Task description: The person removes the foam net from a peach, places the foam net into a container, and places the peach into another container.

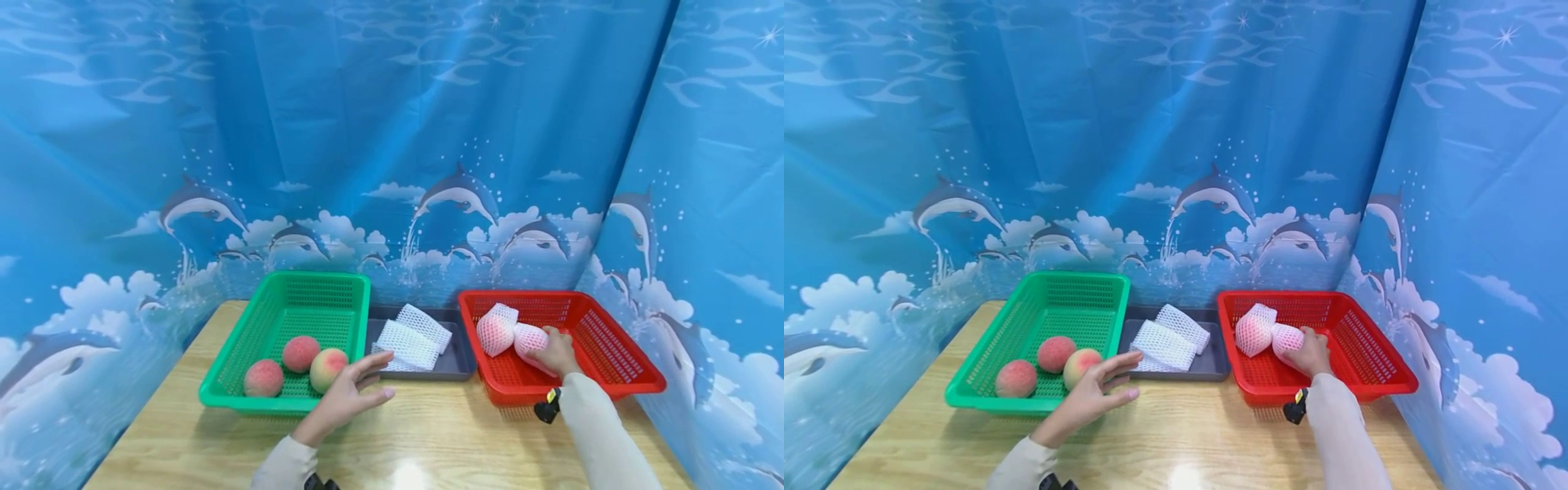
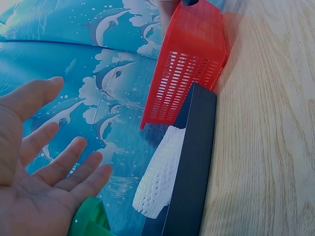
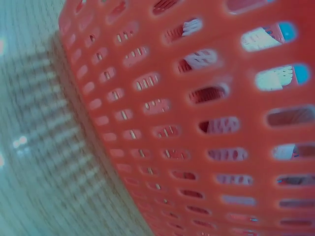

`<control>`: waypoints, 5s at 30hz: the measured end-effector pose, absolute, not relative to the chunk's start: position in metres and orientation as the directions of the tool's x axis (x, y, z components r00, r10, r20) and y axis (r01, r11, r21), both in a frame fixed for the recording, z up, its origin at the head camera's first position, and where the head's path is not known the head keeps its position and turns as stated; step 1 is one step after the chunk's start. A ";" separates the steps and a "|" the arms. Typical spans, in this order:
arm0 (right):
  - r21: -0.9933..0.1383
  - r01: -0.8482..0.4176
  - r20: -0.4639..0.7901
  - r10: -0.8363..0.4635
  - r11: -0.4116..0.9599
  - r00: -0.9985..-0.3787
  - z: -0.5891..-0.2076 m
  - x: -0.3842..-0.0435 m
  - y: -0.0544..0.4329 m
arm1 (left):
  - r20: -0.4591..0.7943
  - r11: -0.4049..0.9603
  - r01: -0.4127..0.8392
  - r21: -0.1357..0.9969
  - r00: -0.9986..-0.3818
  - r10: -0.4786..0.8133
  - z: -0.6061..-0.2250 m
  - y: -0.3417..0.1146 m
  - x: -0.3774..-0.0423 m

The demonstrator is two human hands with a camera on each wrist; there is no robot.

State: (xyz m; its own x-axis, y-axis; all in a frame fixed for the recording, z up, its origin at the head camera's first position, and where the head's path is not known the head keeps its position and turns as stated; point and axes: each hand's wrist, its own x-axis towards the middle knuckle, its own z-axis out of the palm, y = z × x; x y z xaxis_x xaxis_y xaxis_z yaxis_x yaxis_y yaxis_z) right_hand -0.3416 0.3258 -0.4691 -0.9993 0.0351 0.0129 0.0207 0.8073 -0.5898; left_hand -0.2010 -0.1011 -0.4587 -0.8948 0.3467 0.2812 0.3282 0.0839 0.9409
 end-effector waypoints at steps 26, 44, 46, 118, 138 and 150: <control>-0.678 0.131 -0.042 0.140 0.723 -0.989 -0.466 -0.334 0.330 | 0.272 0.075 0.315 0.946 -0.900 0.341 -0.463 -0.102 -0.204; -0.786 0.075 -0.002 0.118 0.614 -0.993 -0.430 -0.323 0.321 | 0.287 0.115 0.348 0.930 -0.886 0.363 -0.458 -0.096 -0.204; -0.794 0.056 0.007 0.101 0.606 -0.995 -0.426 -0.321 0.316 | 0.301 0.122 0.366 0.923 -0.881 0.366 -0.458 -0.094 -0.205; -0.664 -0.565 0.398 -0.409 0.489 -0.821 -0.490 -0.229 0.153 | 0.150 -0.072 0.139 0.988 -0.972 0.180 -0.507 -0.042 -0.199; -0.697 -0.532 0.330 -0.443 0.482 -0.834 -0.522 -0.232 0.145 | 0.002 -0.028 -0.001 1.000 -0.995 0.103 -0.534 -0.042 -0.203; -0.795 -0.417 0.254 -0.383 0.441 -0.888 -0.526 -0.234 0.148 | -0.024 -0.048 -0.028 0.998 -0.996 0.085 -0.535 -0.042 -0.206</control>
